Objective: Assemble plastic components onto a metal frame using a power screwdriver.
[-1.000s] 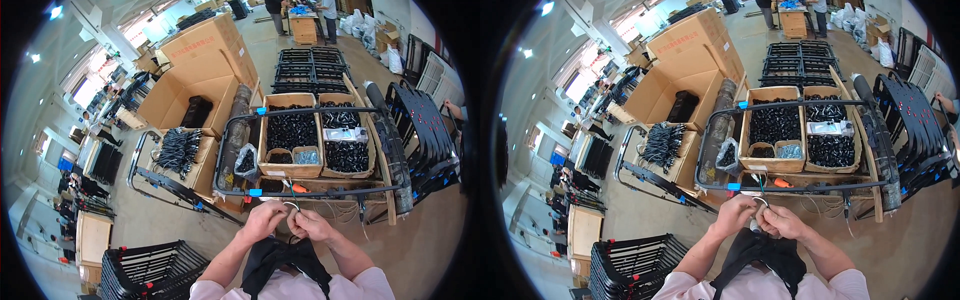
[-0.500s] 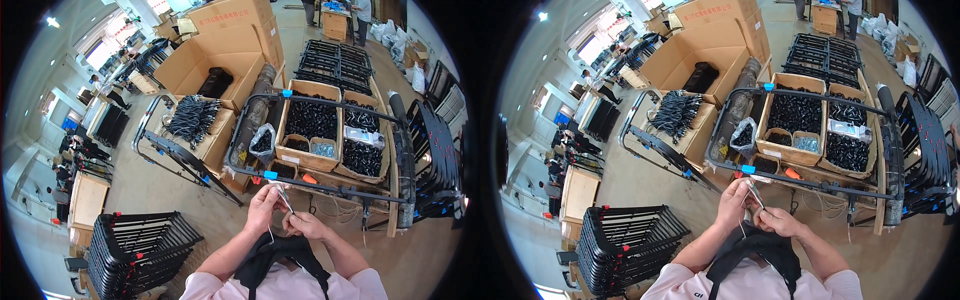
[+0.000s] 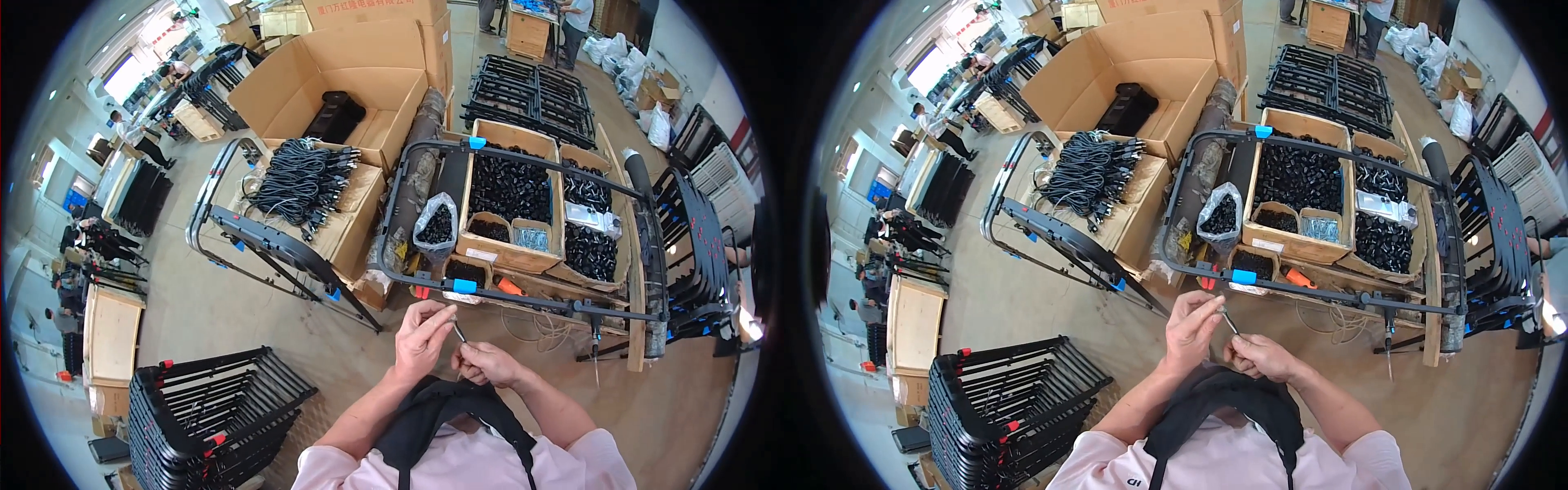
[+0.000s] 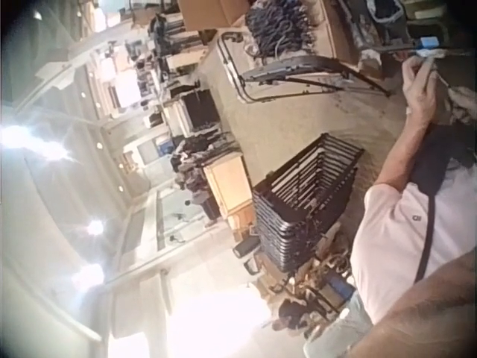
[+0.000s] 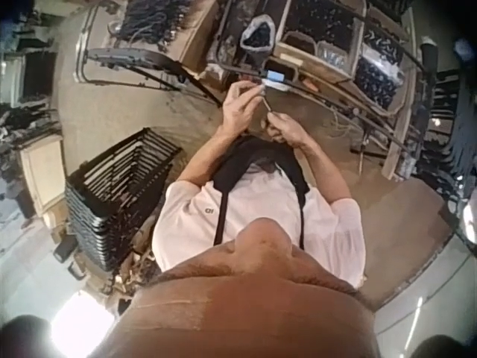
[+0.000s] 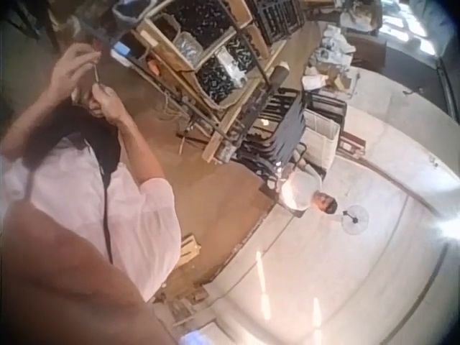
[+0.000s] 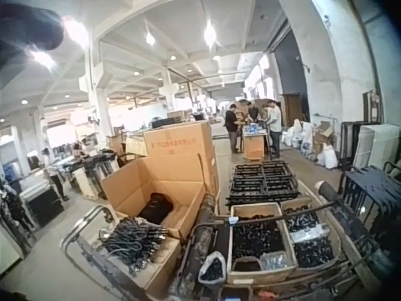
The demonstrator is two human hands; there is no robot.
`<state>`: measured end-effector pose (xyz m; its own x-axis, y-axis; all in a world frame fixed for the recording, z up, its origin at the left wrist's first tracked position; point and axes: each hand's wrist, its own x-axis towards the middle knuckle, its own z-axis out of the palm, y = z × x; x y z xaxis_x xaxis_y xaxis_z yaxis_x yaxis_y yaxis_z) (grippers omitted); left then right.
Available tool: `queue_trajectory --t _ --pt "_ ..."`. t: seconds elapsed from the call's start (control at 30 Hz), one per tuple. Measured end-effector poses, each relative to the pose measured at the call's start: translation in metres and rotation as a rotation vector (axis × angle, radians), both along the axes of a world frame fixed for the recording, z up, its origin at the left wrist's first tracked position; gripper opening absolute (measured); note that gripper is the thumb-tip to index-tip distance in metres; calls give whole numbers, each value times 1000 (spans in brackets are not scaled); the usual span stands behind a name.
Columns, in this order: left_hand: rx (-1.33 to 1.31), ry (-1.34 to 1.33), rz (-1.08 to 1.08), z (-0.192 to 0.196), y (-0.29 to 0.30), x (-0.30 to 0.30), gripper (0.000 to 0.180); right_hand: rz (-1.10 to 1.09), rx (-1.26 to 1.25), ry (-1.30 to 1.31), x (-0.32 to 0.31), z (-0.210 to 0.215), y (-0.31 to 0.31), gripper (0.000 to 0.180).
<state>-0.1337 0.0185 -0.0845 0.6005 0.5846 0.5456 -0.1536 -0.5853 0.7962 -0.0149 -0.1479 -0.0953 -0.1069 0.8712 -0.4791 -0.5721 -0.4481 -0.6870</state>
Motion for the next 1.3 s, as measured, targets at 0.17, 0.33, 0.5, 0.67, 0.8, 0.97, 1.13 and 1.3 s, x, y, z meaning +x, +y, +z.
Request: queue_trajectory --t 0.17,0.33,0.5,0.67,0.8,0.97,1.13,1.3 --pt "24 131 -115 -16 46 -29 37 53 -70 51 -20 1 38 48" --pt "-1106 452 -456 -48 99 -42 27 101 -149 93 -34 -12 69 46" --pt "-1285 432 -575 -74 119 -46 30 88 -241 183 -45 -32 89 47" --pt "-1327 464 -456 -107 120 -36 27 -18 -289 262 -50 -56 107 44" --pt "-1342 359 -288 -137 117 -23 23 -152 -293 290 -49 -78 122 43" --pt "-1290 431 -259 -147 129 -8 20 -275 -342 195 -53 -87 134 38" --pt "-1233 490 -263 -141 135 0 23 -480 -341 -22 -61 -104 133 27" --pt "-1272 547 -230 -147 145 6 24 -537 -257 -61 -63 -110 141 21"
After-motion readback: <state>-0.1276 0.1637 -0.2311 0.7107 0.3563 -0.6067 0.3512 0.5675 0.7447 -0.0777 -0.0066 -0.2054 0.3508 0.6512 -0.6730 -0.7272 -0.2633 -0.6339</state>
